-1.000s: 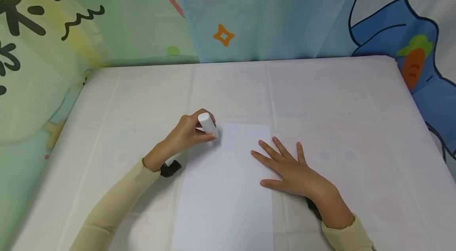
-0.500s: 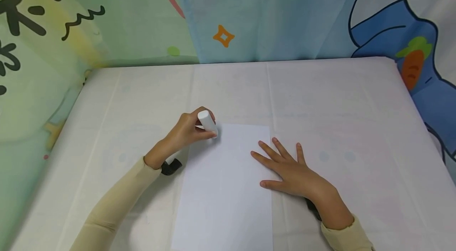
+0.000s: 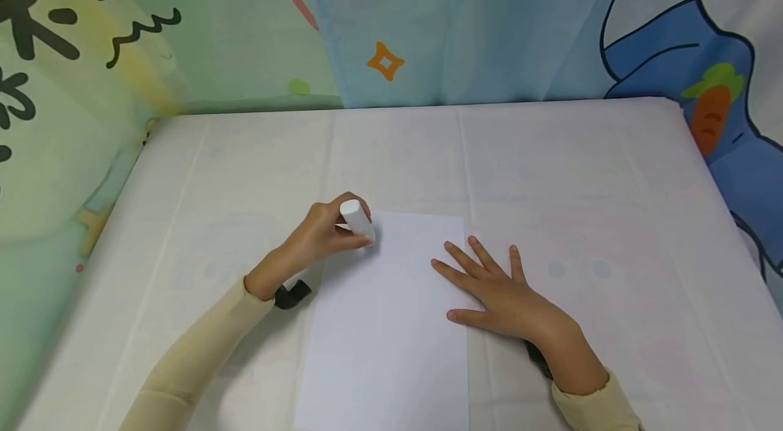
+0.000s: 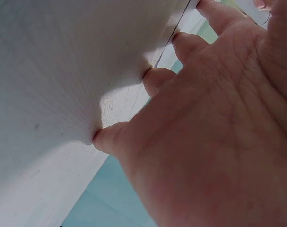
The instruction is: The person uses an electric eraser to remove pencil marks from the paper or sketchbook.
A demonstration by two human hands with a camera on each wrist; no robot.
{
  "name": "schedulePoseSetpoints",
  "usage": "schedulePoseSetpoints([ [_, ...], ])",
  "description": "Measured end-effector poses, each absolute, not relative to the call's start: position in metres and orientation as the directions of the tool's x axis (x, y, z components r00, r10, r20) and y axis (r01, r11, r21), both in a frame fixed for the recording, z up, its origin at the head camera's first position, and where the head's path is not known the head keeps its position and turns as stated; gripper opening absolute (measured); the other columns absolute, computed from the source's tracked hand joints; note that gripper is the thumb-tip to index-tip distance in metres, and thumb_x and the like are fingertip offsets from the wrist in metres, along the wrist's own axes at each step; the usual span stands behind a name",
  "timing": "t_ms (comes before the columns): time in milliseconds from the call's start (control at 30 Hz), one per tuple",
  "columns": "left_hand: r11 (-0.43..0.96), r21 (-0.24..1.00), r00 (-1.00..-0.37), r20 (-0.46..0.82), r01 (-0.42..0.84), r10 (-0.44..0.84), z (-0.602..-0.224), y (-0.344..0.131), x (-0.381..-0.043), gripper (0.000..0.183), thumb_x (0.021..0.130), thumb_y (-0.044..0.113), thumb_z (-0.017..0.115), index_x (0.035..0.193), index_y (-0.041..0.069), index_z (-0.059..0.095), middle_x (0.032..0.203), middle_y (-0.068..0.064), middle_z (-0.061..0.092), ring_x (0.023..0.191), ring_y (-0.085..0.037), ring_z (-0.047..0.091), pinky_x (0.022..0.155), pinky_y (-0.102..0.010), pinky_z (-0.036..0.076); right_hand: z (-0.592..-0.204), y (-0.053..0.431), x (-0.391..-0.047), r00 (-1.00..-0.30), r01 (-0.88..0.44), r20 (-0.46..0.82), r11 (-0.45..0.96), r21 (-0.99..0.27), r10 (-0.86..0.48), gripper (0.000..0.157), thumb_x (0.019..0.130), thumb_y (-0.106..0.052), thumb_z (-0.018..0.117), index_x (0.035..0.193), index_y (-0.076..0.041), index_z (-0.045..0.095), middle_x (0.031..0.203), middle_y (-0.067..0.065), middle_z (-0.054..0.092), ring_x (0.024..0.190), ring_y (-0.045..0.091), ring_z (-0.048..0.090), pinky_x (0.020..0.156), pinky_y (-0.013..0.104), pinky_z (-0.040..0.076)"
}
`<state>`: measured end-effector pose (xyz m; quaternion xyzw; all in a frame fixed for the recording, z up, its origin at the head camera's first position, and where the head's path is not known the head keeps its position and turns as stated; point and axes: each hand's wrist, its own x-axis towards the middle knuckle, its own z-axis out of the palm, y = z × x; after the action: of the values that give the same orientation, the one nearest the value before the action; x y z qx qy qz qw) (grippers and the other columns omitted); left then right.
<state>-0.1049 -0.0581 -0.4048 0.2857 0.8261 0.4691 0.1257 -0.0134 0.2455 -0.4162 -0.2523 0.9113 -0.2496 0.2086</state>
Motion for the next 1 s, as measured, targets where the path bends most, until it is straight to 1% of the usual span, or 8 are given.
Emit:
schedulePoseSetpoints([
  [233, 0.377, 0.857, -0.811, 0.077, 0.351, 0.580, -0.407, -0.062, -0.100, 0.037, 0.080, -0.001, 0.077, 0.108, 0.000, 0.053, 0.094, -0.016, 0.069, 0.089, -0.027, 0.071, 0.077, -0.021, 0.058, -0.417, 0.246, -0.014, -0.785, -0.355, -0.262, 0.755, -0.552, -0.561, 0.072, 0.092, -0.052, 0.060, 0.154, -0.033, 0.028, 0.164, 0.006, 0.012, 0.150, 0.033, -0.007, 0.106, 0.072, -0.020],
  [567, 0.369, 0.841, -0.797, 0.116, 0.396, 0.592, -0.407, -0.063, -0.093, 0.037, 0.080, -0.002, 0.077, 0.107, 0.000, 0.053, 0.091, -0.016, 0.069, 0.086, -0.026, 0.072, 0.077, -0.020, 0.058, -0.417, 0.246, -0.014, -0.785, -0.352, -0.267, 0.757, -0.550, -0.559, 0.072, 0.093, -0.051, 0.060, 0.154, -0.032, 0.028, 0.164, 0.006, 0.012, 0.150, 0.034, -0.007, 0.106, 0.073, -0.019],
  [1000, 0.323, 0.872, -0.798, 0.118, 0.368, 0.591, -0.408, -0.064, -0.082, 0.037, 0.079, -0.003, 0.078, 0.106, 0.001, 0.053, 0.090, -0.015, 0.068, 0.080, -0.020, 0.070, 0.072, -0.020, 0.058, -0.413, 0.247, -0.013, -0.778, -0.343, -0.274, 0.747, -0.570, -0.566, 0.071, 0.093, -0.051, 0.059, 0.154, -0.033, 0.027, 0.164, 0.005, 0.010, 0.149, 0.034, -0.009, 0.106, 0.071, -0.020],
])
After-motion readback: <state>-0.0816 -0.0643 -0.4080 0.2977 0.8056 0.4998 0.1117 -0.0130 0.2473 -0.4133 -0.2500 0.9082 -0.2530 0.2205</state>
